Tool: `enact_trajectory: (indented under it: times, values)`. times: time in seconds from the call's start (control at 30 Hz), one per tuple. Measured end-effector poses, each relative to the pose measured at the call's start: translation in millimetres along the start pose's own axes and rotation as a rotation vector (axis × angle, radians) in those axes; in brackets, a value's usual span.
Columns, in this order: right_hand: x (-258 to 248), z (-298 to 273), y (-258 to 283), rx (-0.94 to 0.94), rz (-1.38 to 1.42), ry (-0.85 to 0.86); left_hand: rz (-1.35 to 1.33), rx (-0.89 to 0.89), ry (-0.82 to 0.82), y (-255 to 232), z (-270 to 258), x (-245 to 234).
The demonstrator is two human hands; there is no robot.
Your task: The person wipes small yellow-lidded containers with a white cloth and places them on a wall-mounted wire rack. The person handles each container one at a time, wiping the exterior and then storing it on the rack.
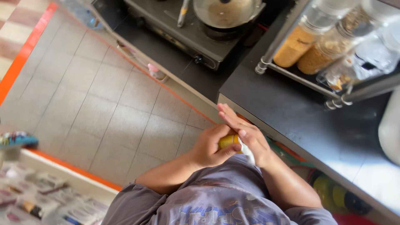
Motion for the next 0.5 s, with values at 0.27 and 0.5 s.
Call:
enact_trajectory:
  times: [0.27, 0.5]
  values:
    - [-24.2, -43.9, -7.7, -0.093, 0.081, -0.827, -0.117, 0.097, 0.262, -0.5, 35.3, 25.1]
    - [-17.1, -83.3, 49.9, -0.288, -1.057, -0.958, -0.351, -0.283, 0.342, 26.0, 25.5, 73.4]
Point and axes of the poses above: each hand's wrist, its own z-axis towards the middle knuckle, its own x-axis out of the palm, y = z × x, the point moved 7 cm from there along z, towards the middle knuckle, and after that the axes turned 12 degrees about -y, right-handed, at the moved point
